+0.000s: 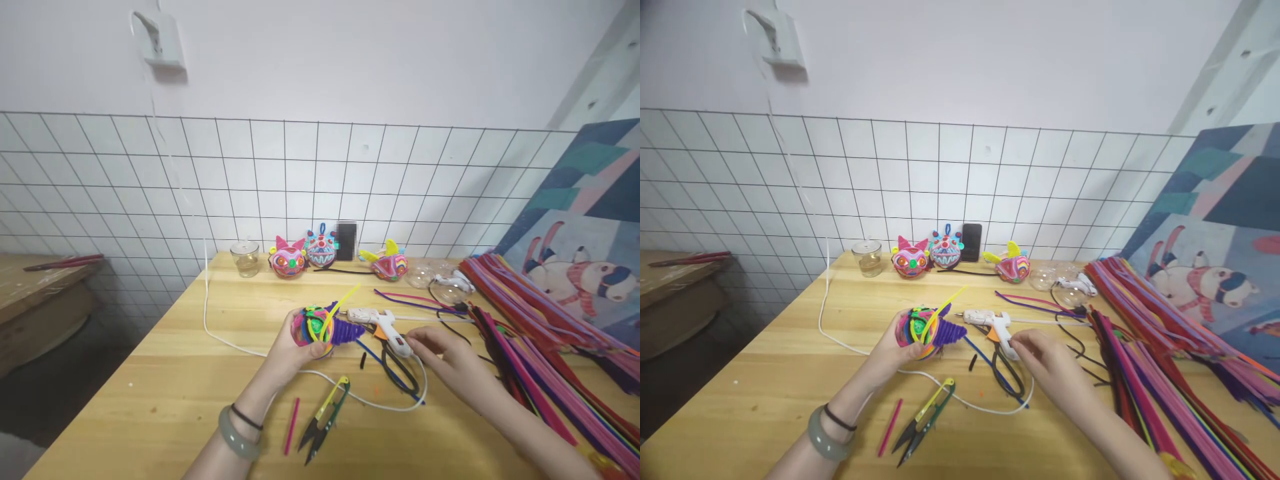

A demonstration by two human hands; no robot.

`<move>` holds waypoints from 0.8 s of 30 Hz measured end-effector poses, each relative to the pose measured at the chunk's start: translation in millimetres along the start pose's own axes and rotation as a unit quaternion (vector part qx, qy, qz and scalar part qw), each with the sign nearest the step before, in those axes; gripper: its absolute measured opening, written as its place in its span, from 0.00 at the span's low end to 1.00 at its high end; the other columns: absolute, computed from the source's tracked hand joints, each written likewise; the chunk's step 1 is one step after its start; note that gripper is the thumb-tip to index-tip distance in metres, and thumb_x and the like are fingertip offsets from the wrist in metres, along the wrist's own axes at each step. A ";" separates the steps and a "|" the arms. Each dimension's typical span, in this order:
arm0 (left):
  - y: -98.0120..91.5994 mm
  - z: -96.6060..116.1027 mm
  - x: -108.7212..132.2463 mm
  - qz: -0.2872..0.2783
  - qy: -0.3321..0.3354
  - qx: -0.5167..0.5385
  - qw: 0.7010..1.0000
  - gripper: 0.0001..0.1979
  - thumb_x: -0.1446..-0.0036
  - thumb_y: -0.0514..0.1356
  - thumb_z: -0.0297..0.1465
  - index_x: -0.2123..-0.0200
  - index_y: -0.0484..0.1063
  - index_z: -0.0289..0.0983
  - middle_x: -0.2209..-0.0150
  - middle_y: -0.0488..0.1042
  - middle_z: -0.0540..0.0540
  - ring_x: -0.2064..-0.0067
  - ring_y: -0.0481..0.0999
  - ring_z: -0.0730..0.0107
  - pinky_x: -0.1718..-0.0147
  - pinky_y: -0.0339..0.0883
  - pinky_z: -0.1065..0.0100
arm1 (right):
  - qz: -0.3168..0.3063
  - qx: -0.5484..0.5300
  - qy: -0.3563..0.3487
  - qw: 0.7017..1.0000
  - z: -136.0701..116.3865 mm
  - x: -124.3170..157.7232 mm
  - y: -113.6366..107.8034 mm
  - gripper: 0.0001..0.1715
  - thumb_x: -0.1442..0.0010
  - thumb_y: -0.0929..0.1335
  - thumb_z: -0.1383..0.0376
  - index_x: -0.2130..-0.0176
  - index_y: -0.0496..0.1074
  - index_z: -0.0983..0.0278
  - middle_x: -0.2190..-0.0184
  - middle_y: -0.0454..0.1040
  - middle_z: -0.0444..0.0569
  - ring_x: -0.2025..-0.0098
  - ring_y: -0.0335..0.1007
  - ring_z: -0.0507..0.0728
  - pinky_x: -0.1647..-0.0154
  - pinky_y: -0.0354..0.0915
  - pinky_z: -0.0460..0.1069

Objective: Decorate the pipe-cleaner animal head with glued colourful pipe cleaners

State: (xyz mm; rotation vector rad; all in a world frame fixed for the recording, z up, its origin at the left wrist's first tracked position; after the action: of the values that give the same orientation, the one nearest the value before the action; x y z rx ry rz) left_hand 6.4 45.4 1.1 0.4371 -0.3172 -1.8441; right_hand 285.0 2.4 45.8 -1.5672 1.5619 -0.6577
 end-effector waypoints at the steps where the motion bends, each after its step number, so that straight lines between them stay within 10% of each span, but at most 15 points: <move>1: -1.9 -3.2 -1.1 -0.002 0.002 0.007 1.000 0.37 0.66 0.74 0.37 0.52 0.65 0.37 0.53 0.74 0.37 0.54 0.76 0.52 0.54 0.68 0.54 | -0.014 0.027 0.022 0.999 5.6 -2.9 4.6 0.19 0.37 0.60 0.54 0.62 0.75 0.60 0.64 0.80 0.50 0.62 0.75 0.60 0.63 0.66 0.50; 7: -3.6 -4.4 0.2 -0.002 0.007 0.036 0.999 0.37 0.63 0.72 0.42 0.50 0.66 0.38 0.51 0.73 0.36 0.53 0.75 0.51 0.53 0.67 0.51 | -0.035 0.130 0.105 0.985 19.1 -29.6 29.1 0.19 0.40 0.61 0.53 0.68 0.73 0.62 0.71 0.79 0.53 0.69 0.75 0.62 0.72 0.60 0.50; 17: -0.2 7.6 5.1 0.029 -0.029 0.036 0.998 0.31 0.60 0.72 0.33 0.51 0.67 0.39 0.51 0.74 0.39 0.50 0.73 0.52 0.48 0.63 0.52 | 0.013 0.171 0.050 0.984 21.3 -31.0 41.0 0.19 0.40 0.62 0.54 0.65 0.75 0.63 0.66 0.79 0.59 0.61 0.74 0.67 0.62 0.64 0.56; 24: 4.4 11.7 8.6 0.050 -0.031 0.024 0.998 0.33 0.63 0.72 0.33 0.52 0.66 0.38 0.53 0.74 0.40 0.51 0.73 0.54 0.49 0.63 0.54 | 0.080 -0.003 -0.112 0.990 -47.3 -16.5 41.1 0.14 0.38 0.62 0.57 0.59 0.72 0.61 0.59 0.77 0.54 0.54 0.71 0.62 0.53 0.66 0.56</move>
State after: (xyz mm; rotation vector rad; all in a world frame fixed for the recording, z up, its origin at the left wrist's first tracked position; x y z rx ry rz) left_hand 2.6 35.8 12.3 0.3908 -0.4193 -1.7567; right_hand 221.6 13.8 40.2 -1.4485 1.5015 -0.3740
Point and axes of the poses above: each hand's wrist, its own x-axis away from the middle knuckle, its own y-axis out of the palm, z = x × y, the point moved 4 cm from there along -x, towards the middle knuckle
